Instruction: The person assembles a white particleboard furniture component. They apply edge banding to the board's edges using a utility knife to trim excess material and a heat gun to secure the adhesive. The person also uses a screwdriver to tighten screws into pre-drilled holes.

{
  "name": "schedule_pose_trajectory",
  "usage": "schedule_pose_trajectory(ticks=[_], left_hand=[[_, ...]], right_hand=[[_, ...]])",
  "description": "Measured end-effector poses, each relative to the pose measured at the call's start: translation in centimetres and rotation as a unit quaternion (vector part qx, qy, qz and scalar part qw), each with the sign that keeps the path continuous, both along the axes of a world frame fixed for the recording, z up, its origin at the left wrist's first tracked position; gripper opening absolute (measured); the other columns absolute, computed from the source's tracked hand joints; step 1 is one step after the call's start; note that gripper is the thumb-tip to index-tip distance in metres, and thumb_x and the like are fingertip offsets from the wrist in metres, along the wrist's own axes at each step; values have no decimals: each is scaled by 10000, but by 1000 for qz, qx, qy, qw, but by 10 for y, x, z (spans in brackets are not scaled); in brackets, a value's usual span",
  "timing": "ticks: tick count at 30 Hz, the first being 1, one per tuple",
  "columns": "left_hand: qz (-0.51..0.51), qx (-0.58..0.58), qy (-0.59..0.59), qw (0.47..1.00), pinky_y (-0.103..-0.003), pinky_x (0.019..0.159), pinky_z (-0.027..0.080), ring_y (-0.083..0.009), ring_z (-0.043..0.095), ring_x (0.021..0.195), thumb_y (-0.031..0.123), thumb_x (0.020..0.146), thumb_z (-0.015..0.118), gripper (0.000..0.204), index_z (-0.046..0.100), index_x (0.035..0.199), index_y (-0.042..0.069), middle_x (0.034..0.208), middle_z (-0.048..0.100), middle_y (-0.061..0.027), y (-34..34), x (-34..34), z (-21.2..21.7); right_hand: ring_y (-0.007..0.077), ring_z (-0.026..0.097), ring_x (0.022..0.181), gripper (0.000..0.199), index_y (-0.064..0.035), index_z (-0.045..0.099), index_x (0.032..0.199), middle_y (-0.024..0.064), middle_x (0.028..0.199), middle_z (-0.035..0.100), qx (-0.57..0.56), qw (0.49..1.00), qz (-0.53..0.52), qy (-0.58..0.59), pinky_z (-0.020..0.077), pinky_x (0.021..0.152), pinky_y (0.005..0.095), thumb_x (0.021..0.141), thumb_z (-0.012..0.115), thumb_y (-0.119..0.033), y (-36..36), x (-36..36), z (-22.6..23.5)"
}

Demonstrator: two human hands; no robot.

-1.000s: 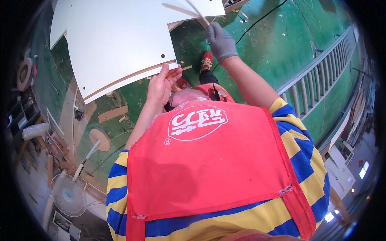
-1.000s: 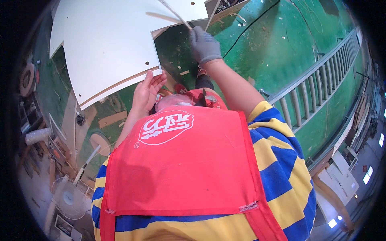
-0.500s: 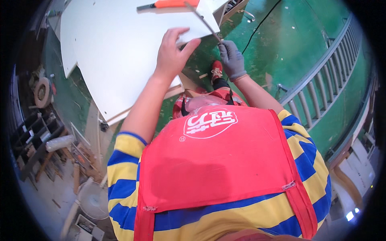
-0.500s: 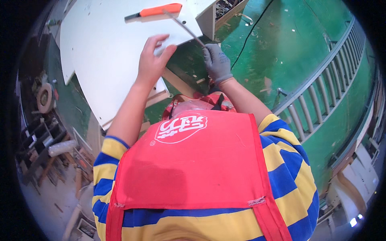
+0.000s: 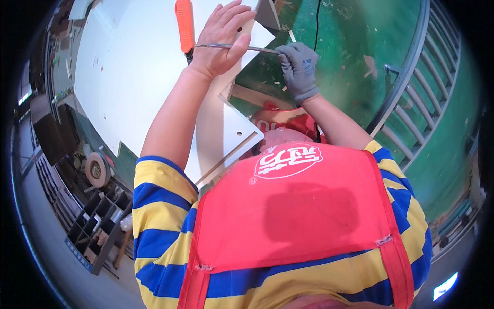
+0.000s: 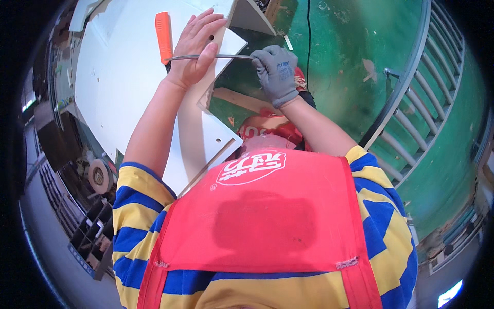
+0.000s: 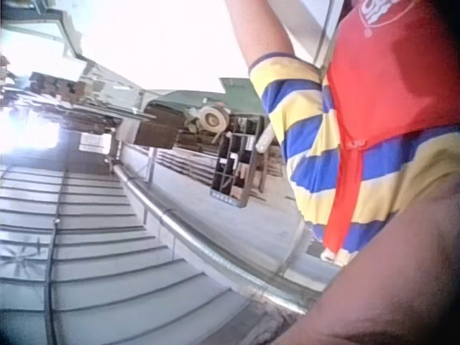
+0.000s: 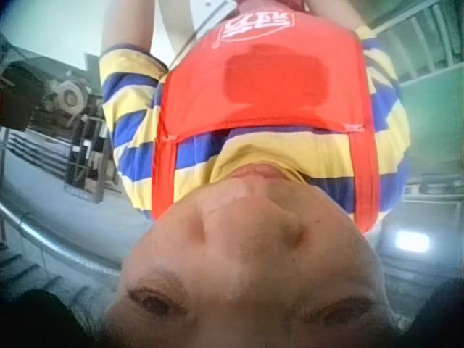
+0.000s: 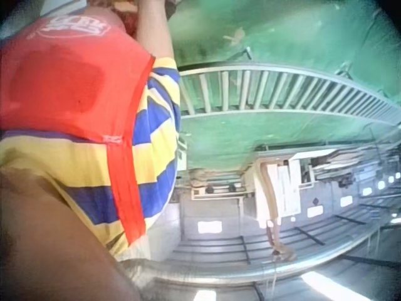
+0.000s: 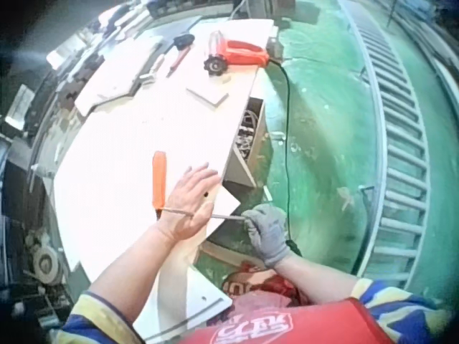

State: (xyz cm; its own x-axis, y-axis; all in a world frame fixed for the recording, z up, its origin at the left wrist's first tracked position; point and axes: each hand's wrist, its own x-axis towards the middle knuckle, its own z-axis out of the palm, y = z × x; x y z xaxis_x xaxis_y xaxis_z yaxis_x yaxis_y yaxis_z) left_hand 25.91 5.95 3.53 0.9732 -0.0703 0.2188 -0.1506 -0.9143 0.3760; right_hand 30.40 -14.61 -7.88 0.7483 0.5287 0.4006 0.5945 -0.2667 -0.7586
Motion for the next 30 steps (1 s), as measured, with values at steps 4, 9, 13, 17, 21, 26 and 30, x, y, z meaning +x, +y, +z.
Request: schedule_pose_trajectory(ticks=[4,9,13,17,21,26,30], left_hand=[[-9,-22,-27,999,-464,1161,286,-358,456,1314,307,903,338,463,593,1187,44,1293,559,-176,-10,15,-10],[1,-42,-34,999,-450,1120,342,-357,481,1279,285,919,321,442,608,1139,31,1246,585,-172,-28,24,-16],[5,-43,-37,998,-446,1107,356,-352,499,1263,265,933,293,440,621,1105,27,1213,605,-161,-32,26,-16],[-5,-72,-36,997,-451,1044,394,-367,512,1191,206,924,398,336,612,1087,5,1179,595,-188,-39,35,-20],[41,-121,-46,991,-454,1033,421,-401,580,1109,196,946,403,342,663,981,-24,1081,653,-209,-44,42,-26],[70,-190,-64,977,-430,1038,417,-378,580,1131,189,967,420,336,664,972,-41,1111,652,-210,-43,41,-31],[112,-237,-47,964,-407,1050,402,-349,569,1175,234,1002,450,348,630,1108,-44,1186,641,-206,-36,40,-32]], right_hand=[[270,568,898,153,-219,664,972,27,921,598,23,998,-47,-30,368,802,418,919,576,-333,-2,12,-11],[266,568,912,134,-224,651,986,20,947,603,3,997,-30,-76,360,813,424,876,615,-292,-20,39,-23],[249,577,906,145,-225,636,999,2,933,604,-27,992,-6,-121,369,806,425,869,637,-289,-25,56,-14],[240,587,881,137,-220,635,988,-5,901,604,-59,989,7,-139,384,792,418,880,631,-304,-39,75,-13],[233,585,867,136,-219,638,985,-6,876,594,-65,988,25,-136,387,771,412,893,619,-318,-37,90,-16],[265,586,816,91,-212,634,967,28,818,594,-73,989,-26,-127,377,731,405,924,585,-276,-46,69,7],[271,588,824,86,-191,626,951,42,834,607,-86,991,-85,-52,378,724,411,928,580,-261,-42,55,-16]])
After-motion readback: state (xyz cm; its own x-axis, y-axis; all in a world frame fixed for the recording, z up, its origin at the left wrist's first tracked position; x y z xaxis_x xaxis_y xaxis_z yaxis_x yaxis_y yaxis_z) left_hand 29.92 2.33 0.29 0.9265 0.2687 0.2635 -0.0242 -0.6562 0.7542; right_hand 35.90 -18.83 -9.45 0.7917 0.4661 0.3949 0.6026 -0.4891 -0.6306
